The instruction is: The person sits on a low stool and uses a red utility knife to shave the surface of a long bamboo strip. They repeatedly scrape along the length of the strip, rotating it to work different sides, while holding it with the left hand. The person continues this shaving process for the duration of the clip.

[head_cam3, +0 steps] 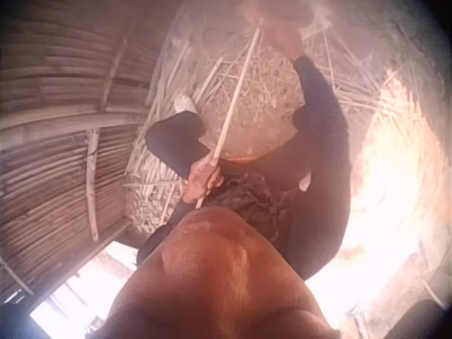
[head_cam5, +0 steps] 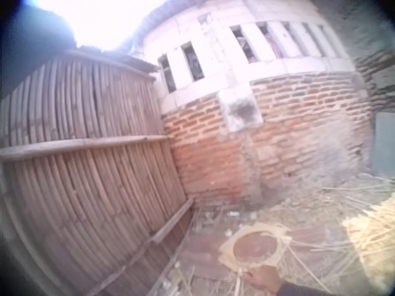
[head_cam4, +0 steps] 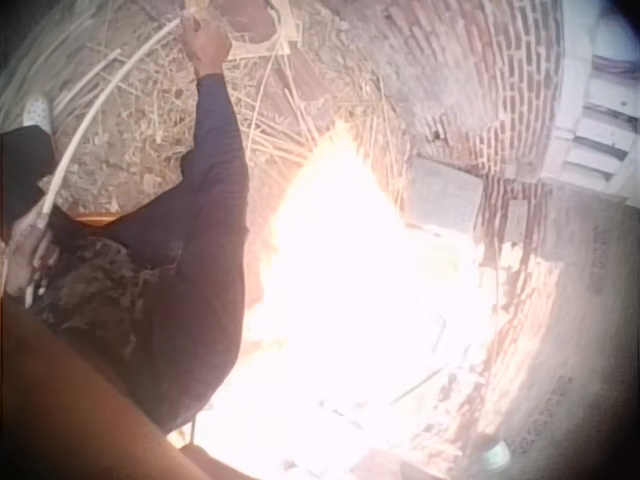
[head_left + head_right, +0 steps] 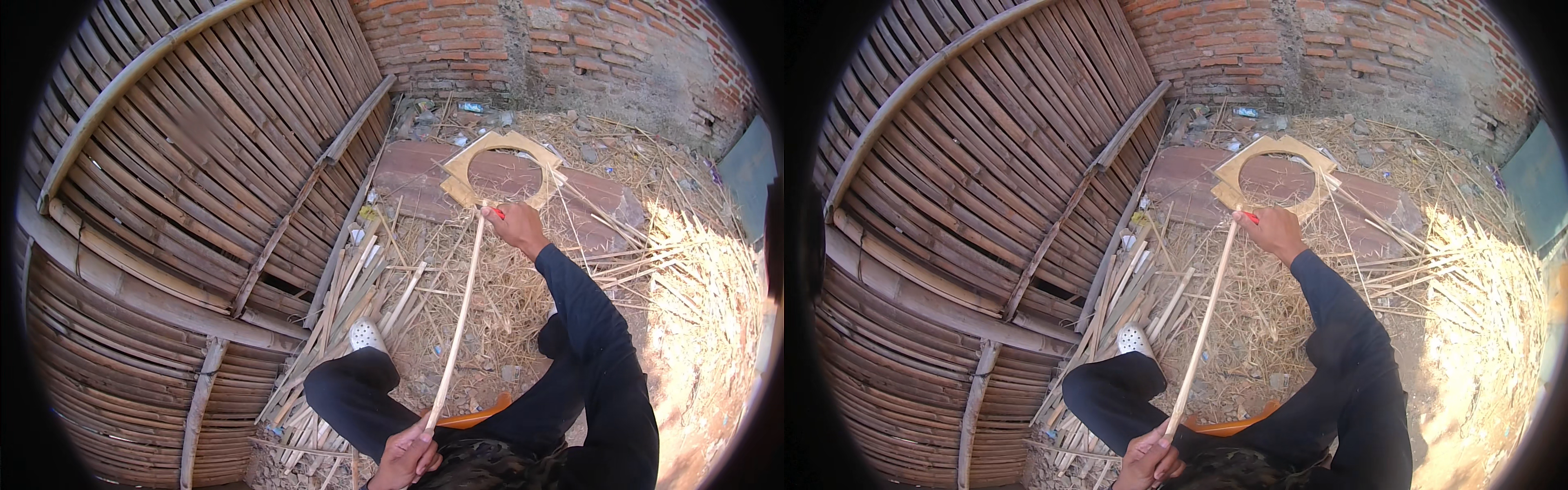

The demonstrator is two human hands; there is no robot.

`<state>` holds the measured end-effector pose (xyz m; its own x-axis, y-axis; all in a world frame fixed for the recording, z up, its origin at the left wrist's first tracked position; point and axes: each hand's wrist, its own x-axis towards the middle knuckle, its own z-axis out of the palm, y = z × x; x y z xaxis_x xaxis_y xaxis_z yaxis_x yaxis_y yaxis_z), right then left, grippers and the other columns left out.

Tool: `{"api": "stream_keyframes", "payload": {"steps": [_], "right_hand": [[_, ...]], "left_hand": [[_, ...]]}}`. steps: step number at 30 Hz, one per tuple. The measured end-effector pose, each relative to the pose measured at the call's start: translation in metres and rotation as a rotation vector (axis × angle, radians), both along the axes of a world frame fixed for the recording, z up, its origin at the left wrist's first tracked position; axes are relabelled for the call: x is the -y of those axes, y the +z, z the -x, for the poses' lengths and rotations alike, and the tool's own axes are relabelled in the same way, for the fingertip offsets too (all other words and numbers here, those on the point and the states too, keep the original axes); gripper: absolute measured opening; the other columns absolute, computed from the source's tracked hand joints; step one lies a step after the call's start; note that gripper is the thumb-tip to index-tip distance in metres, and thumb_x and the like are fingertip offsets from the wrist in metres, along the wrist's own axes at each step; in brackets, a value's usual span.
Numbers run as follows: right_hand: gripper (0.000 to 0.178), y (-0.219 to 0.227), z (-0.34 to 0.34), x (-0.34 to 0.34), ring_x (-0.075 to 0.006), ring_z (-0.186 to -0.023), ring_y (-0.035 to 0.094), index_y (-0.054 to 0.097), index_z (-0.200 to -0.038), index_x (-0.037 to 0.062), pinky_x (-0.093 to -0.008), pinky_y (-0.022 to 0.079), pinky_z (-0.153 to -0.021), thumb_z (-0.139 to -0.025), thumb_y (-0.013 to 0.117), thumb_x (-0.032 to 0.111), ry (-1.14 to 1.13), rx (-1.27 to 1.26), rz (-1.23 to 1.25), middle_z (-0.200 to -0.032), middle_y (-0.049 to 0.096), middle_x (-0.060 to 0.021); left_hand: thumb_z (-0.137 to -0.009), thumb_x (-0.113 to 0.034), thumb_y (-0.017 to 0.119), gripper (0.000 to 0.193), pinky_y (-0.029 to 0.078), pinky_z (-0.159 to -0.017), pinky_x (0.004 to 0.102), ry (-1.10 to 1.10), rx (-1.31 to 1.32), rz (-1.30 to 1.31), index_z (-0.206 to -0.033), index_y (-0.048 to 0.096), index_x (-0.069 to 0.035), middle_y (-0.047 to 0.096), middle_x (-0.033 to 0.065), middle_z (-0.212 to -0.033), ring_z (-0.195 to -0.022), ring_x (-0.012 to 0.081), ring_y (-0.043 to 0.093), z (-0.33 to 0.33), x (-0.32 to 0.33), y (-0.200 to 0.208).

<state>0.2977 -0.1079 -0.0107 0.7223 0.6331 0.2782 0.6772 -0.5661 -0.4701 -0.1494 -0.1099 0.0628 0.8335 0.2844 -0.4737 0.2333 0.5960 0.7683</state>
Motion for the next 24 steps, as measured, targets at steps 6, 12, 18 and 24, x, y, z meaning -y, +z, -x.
{"api": "stream_keyframes", "payload": {"steps": [6,12,18,24], "right_hand": [[0.084,-0.035,-0.065,0.019,-0.04,-0.068,0.063,0.066,-0.068,-0.0018,-0.0495,0.048,-0.062,-0.088,0.03,0.072,-0.379,-0.027,-0.019,-0.066,0.062,-0.0256],[0.08,-0.008,-0.062,0.047,-0.0363,-0.059,0.059,0.059,-0.06,0.0001,-0.0477,0.044,-0.057,-0.09,0.033,0.069,-0.22,-0.151,0.004,-0.058,0.057,-0.0201],[0.065,0.034,0.1,0.018,-0.0296,-0.042,0.053,0.055,-0.056,0.0068,-0.0411,0.04,-0.043,-0.087,0.048,0.064,0.583,0.072,-0.109,-0.046,0.05,-0.0101],[0.066,0.032,0.106,0.015,-0.028,-0.043,0.056,0.055,-0.056,0.0094,-0.0381,0.042,-0.04,-0.079,0.054,0.071,0.517,0.103,-0.225,-0.046,0.051,-0.0084]], "left_hand": [[-0.101,-0.022,0.043,0.041,0.029,-0.04,0.0228,-0.017,-0.047,0.007,-0.139,0.041,-0.006,0.032,-0.0034,-0.048,-0.037,0.0081,0.028,0.007,0.001,-0.001],[-0.102,-0.019,0.036,0.041,0.03,-0.043,0.0245,0.203,0.034,0.173,-0.14,0.037,-0.004,0.035,0.0002,-0.045,-0.032,0.0087,0.026,0.0,-0.023,-0.005],[-0.102,-0.02,0.035,0.045,0.031,-0.043,0.0238,0.175,0.14,0.048,-0.145,0.029,-0.008,0.037,0.0006,-0.044,-0.031,0.0086,0.029,-0.046,-0.035,0.0],[-0.102,-0.016,0.032,0.049,0.03,-0.043,0.0249,0.135,0.21,0.205,-0.15,0.019,-0.014,0.029,-0.0023,-0.044,-0.031,0.0079,0.027,-0.057,-0.028,0.002]]}}
